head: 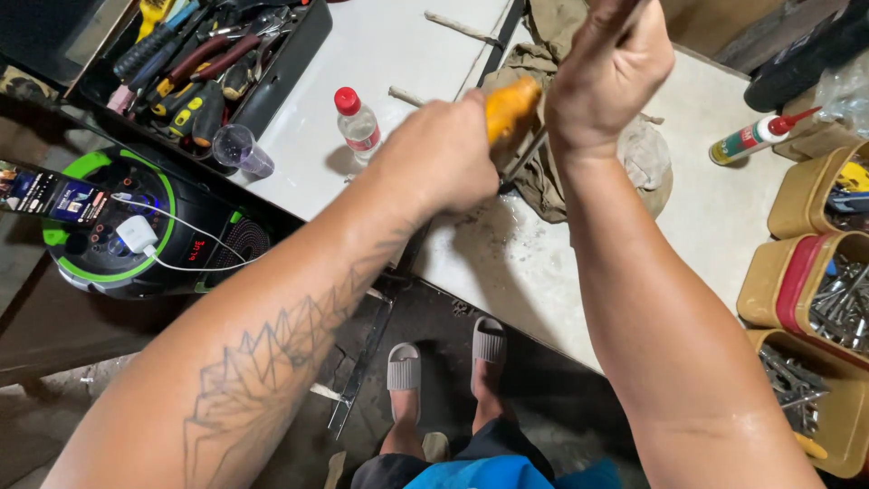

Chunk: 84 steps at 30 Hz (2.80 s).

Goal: The person uses a yellow cordless drill to drill a hole into a metal bracket attached to a black metal frame. They hold the frame steady with a long metal rod while operating the drill. The person repeatedly drills into the bracket, occasionally pausing to adjust the position of the rod and the drill.

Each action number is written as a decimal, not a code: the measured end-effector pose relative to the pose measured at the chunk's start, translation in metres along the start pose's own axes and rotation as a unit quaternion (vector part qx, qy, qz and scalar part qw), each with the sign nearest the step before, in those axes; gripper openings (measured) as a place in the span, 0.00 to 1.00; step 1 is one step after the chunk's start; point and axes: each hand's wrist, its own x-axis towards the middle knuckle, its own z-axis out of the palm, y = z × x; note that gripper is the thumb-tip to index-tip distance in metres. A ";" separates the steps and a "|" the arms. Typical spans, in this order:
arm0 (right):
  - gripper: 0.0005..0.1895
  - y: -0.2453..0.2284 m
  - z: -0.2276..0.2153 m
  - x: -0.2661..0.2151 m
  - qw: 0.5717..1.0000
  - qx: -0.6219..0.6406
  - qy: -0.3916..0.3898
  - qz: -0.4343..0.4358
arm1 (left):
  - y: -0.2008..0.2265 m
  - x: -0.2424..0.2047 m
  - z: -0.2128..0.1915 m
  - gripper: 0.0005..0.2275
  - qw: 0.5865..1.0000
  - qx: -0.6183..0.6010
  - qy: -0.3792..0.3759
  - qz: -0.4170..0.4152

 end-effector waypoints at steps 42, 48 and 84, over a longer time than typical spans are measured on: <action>0.08 0.060 -0.034 -0.069 0.951 -0.037 -0.125 0.280 | -0.008 0.066 0.001 0.23 0.985 0.161 -0.020 0.059; 0.11 0.069 -0.042 -0.070 0.959 -0.019 -0.117 0.259 | -0.001 0.057 -0.006 0.21 0.985 0.156 -0.023 0.066; 0.12 0.061 -0.045 -0.079 0.975 0.034 -0.097 0.198 | -0.004 0.050 -0.015 0.16 0.984 0.129 -0.041 0.114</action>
